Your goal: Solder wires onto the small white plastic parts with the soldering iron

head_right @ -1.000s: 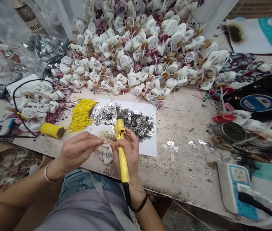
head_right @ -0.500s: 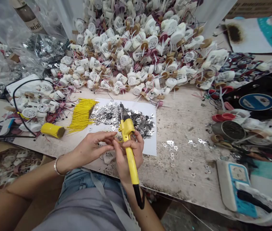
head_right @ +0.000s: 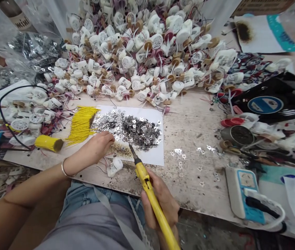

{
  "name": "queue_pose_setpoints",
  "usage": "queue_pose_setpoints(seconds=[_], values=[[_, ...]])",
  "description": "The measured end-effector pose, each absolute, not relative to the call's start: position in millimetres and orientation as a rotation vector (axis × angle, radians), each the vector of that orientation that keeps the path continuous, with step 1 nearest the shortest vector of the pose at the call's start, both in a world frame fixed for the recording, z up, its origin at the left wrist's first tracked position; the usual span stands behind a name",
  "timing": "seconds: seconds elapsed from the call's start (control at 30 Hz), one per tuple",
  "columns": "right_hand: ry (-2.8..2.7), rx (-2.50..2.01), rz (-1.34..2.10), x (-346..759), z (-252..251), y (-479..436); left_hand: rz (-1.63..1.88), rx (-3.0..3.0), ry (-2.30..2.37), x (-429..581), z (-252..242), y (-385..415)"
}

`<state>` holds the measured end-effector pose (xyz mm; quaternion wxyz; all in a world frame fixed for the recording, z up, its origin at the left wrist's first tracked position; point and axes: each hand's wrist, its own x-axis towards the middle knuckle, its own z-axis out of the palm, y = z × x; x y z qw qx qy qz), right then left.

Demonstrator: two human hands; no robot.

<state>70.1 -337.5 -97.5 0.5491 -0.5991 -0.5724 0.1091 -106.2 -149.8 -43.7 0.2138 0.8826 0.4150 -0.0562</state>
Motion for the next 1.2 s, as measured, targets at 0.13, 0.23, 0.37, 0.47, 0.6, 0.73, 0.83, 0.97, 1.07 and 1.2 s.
queue_pose_setpoints(seconds=[0.13, 0.23, 0.37, 0.47, 0.6, 0.73, 0.83, 0.97, 1.07, 1.2], values=[[-1.455, -1.371, 0.246, 71.3, -87.1, -332.5, -0.097, 2.381, 1.072, -98.7, -43.6, -151.7], [-1.441, -1.392, 0.201, 71.7, -78.7, -328.1, -0.121, 2.357, 1.037, -93.1, -45.7, -153.1], [-1.498, -1.386, 0.187, 71.7, -82.4, -329.6, -0.146, 2.408, 1.089, -89.6, -49.3, -155.1], [-1.547, -1.374, 0.236, 72.0, -89.7, -332.4, -0.182, 2.460, 1.096, -87.9, -49.3, -154.3], [-1.563, -1.360, 0.211, 72.6, -92.5, -333.8, -0.250, 2.517, 1.071, -85.2, -45.1, -150.2], [-1.552, -1.362, 0.185, 71.7, -91.0, -333.1, -0.283, 2.571, 1.031, -82.0, -40.3, -145.4], [-1.569, -1.350, 0.199, 71.0, -90.5, -332.6, -0.314, 2.606, 0.981, -79.3, -37.8, -142.3], [-1.579, -1.354, 0.187, 71.4, -89.9, -332.3, -0.361, 2.634, 0.942, -76.5, -36.1, -139.5], [-1.594, -1.346, 0.180, 72.9, -87.7, -331.8, -0.379, 2.646, 0.927, -75.7, -35.7, -137.6], [-1.556, -1.346, 0.168, 72.3, -84.2, -331.4, -0.371, 2.663, 0.892, -74.9, -35.5, -134.0]])
